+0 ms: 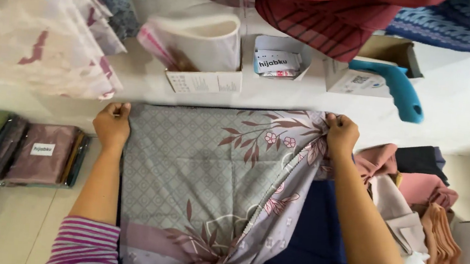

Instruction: The person is unfolding a hijab, cleaning it with a lint roller, and then folding it neatly.

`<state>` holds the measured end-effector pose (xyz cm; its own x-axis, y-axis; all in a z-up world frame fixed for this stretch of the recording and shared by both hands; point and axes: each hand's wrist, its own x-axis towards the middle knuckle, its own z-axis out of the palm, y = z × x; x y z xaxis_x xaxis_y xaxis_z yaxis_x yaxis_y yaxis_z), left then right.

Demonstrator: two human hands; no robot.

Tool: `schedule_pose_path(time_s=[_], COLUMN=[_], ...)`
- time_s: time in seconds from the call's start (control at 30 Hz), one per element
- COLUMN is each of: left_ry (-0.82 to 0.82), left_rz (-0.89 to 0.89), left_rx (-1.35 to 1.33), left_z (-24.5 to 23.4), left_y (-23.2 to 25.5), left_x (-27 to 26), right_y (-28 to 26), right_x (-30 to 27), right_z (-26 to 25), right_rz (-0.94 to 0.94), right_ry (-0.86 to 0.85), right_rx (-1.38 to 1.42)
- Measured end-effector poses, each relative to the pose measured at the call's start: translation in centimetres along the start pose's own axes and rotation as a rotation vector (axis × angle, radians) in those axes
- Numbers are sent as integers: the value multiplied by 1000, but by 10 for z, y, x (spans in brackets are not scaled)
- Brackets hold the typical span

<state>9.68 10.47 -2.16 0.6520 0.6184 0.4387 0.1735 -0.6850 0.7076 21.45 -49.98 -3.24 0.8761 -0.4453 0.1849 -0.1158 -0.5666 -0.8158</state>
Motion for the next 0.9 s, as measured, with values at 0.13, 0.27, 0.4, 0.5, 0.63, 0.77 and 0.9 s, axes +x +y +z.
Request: schedule_pose_path(time_s=[0.13,0.27,0.4,0.5,0.63,0.77,0.9], left_ry=[-5,19,42,26,-72,-439,-647], left_rz=[97,185,199,237,202,-6,-320], left_rx=[181,344,409,277,162,359,436], left_z=[12,8,15,-6,-88,-190,-250], left_y=[-9,1,-10,-5,22,55,86], left_x=[-14,-23,-19,-30,-74,-150,-218], right_y=[6,5,7,13,-18,-63,-101], right_x=[-5,-3,1,-3,-52,-149,-236], right_z=[12,9,5,-12,-79,-146,-187], right_rz=[-56,-90,-86,-80,-259,-638,-655], right_ry=[13,11,-42,-89,-44,-382,-718], right_rx=[-214,-281,-253,-246,-218,-34,28])
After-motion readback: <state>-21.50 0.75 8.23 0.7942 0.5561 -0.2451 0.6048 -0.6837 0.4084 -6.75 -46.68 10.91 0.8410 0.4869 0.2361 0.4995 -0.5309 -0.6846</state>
